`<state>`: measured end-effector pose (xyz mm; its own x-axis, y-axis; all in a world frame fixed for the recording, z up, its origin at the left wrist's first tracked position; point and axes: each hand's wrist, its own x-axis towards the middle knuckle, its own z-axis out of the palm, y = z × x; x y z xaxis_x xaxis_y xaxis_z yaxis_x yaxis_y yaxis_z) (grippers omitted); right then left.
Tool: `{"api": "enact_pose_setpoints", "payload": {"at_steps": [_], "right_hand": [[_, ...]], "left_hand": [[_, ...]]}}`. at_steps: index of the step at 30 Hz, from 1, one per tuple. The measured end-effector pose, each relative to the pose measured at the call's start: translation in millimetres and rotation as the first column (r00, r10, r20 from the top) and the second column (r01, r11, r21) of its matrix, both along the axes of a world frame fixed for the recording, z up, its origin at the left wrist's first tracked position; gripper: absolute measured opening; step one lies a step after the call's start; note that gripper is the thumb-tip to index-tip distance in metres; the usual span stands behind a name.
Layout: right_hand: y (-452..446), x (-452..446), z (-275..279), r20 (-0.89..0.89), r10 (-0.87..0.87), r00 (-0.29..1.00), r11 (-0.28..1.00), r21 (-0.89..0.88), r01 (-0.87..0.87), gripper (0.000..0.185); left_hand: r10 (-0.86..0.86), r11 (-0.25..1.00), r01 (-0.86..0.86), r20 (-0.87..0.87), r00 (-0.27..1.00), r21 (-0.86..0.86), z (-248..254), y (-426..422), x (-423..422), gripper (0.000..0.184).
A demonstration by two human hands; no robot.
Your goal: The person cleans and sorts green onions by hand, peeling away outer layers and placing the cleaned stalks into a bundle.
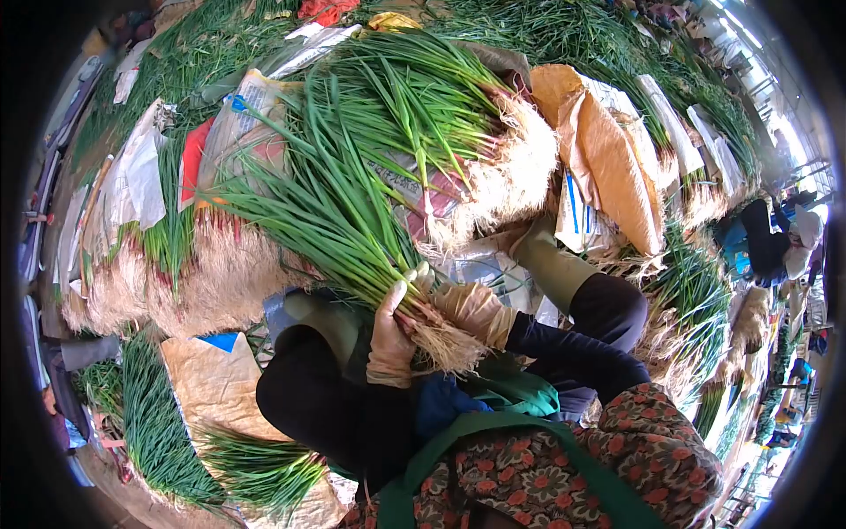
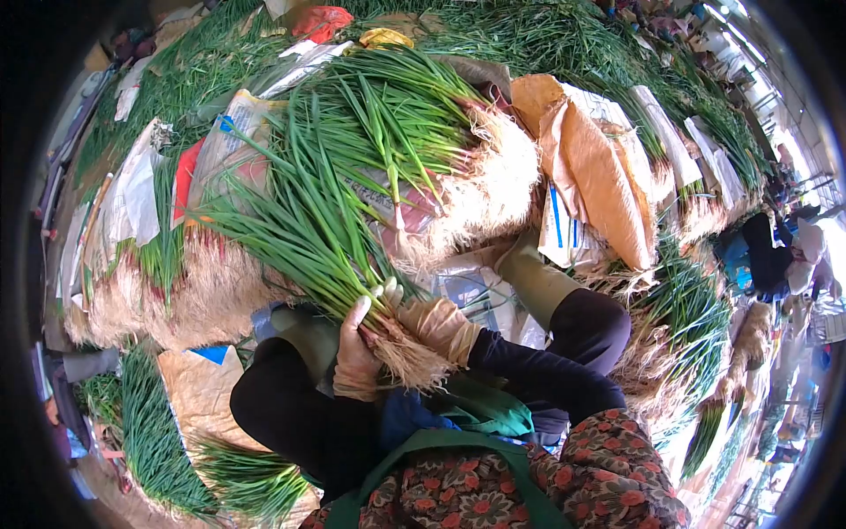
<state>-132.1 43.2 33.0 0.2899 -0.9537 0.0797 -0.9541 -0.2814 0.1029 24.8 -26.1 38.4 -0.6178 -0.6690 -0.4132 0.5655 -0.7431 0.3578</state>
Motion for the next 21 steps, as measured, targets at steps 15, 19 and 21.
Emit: {"api": "enact_pose_setpoints", "payload": {"at_steps": [15, 19, 21], "right_hand": [[-89, 47, -51, 0.33, -0.722, -0.608, 0.489, 0.865, -0.112, 0.038], [-77, 15, -58, 0.189, -0.631, -0.752, 0.589, 0.748, -0.306, 0.038], [-76, 17, -27, 0.397, -0.75, -0.53, 0.562, 0.804, -0.193, 0.039]], "left_hand": [[-0.061, 0.998, 0.06, -0.09, 0.994, -0.01, 1, 16, 27, 0.034], [0.037, 0.994, -0.031, -0.055, 0.998, 0.107, 2, 19, 20, 0.028], [0.048, 0.991, -0.059, 0.098, 0.994, 0.118, 4, 19, 18, 0.028]]}}
